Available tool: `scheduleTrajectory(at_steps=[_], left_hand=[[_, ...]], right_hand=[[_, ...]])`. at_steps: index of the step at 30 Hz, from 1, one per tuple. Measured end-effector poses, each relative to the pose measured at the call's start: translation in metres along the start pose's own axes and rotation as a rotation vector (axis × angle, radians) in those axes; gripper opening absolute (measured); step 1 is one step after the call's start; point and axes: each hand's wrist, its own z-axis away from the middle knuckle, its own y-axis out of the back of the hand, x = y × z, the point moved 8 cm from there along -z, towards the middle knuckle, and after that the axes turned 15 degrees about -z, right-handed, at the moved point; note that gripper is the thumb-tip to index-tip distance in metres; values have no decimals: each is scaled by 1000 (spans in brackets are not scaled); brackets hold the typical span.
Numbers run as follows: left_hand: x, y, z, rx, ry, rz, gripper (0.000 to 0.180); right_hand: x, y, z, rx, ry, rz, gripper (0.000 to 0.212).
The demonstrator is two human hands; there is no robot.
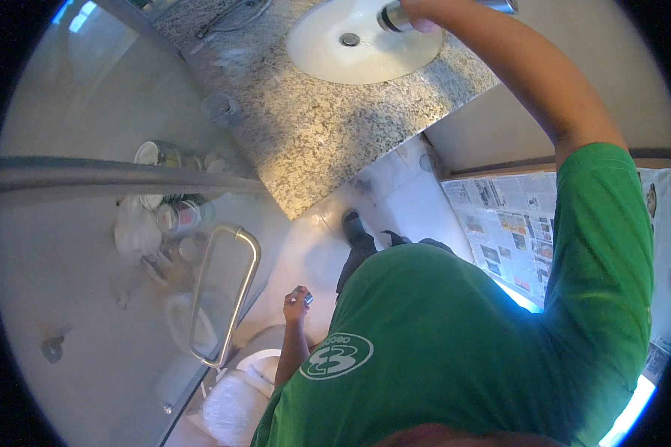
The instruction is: The person repeatedly scoops ice cubes from a plastic bag and places them into a metal thermos. They walk to a bathroom sink to add water, then return to the table to continue adding ice until the thermos is full.
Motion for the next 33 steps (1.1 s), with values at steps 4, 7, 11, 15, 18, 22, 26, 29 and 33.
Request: scheduleTrajectory(at_steps=[4, 7, 11, 15, 18, 22, 26, 29, 33], left_hand=[[-3, 8, -3, -28, 9, -72, 59], [2, 20, -5, -17, 51, -158, 60], [18, 17, -9, -58, 39, -241, 63], [43, 6, -6, -62, 24, -274, 70], [70, -13, 2, -112, -48, -352, 72], [122, -51, 19, -152, -301, -633, 71], [220, -130, 125, -195, -808, -732, 68], [284, -222, 238, -329, -1062, -807, 66], [320, -343, 432, -489, -1365, -931, 64]], right_hand=[[6, -10, 23, -51, 14, 59, 43], [32, -6, 33, 218, -51, -183, 47], [54, -32, 47, 201, -60, -212, 48], [88, -58, 82, 248, -232, -446, 56], [117, -114, 109, 395, -306, -820, 68], [126, -211, 207, 571, -172, -1615, 81], [82, -296, 357, 570, -80, -2138, 85], [63, -375, 496, 550, -230, -2068, 89], [29, -478, 646, 425, -544, -1886, 94]])
